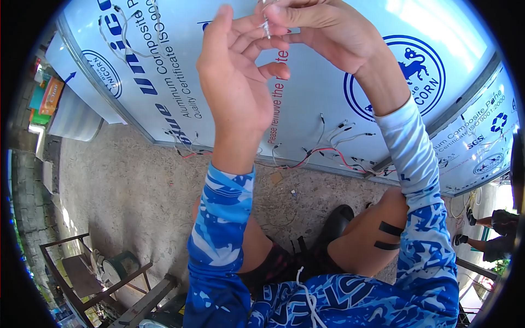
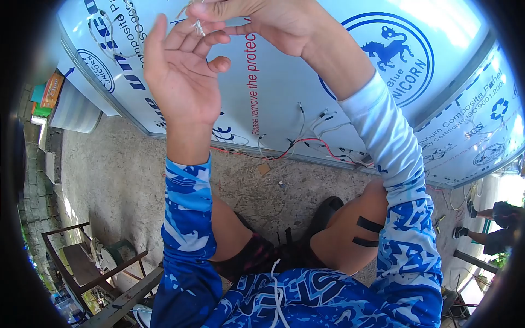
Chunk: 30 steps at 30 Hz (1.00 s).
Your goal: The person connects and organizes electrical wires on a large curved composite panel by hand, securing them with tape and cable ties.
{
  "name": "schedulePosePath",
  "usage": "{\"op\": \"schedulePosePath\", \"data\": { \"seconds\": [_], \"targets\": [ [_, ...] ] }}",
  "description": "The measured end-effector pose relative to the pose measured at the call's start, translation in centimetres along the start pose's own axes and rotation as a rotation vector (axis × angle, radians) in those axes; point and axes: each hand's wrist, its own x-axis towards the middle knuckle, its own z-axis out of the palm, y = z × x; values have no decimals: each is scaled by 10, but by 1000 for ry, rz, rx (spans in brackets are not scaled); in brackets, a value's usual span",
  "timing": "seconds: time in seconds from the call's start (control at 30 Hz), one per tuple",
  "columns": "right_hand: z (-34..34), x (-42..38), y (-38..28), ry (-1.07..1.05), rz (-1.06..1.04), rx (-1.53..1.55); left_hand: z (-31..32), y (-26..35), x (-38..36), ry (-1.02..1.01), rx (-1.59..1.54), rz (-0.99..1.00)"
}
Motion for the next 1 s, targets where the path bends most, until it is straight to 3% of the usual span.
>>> {"op": "schedulePosePath", "data": {
  "seconds": [0.03, 0.17, 0.23, 0.37, 0.47, 0.53, 0.57, 0.67, 0.73, 0.77, 0.83, 0.87, 0.93, 1.0],
  "targets": [
    [-2, 0, 1, -76, 40, 8, -1, 2, 1, -84, -27, -14],
    [6, -5, -5, 36, 31, -25, 5, 7, 1, 7, 168, 71],
    [8, -6, -8, 50, 30, -14, -1, 4, 4, -92, 338, 252],
    [2, -7, -11, -42, 17, -31, -3, 7, 3, -158, 293, 202],
    [6, -11, -17, 32, 6, -56, 0, 16, 0, -282, 88, -19],
    [4, -10, -17, 45, 104, -35, -4, 6, -1, -223, 355, 159],
    [6, -11, -16, 48, 104, -31, -7, 5, -1, -224, 357, 155],
    [10, -10, -17, 230, 127, -24, -14, 0, -2, -370, 503, 216],
    [7, -9, -21, 254, 85, -100, -13, -8, -6, -293, 768, 427],
    [9, -8, -21, 250, 83, -101, -15, -12, -4, -291, 770, 432],
    [16, -8, -20, 303, 149, -95, -16, -18, 3, -9, 1015, 1126],
    [17, -8, -18, 304, 148, -90, -15, -21, 7, -13, 1019, 1124],
    [19, -7, -13, 309, 143, -61, -2, -20, 11, 93, 1147, 1433],
    [24, -6, -12, 320, 136, -64, 4, -11, 0, 73, 1231, 1406]
  ]
}}
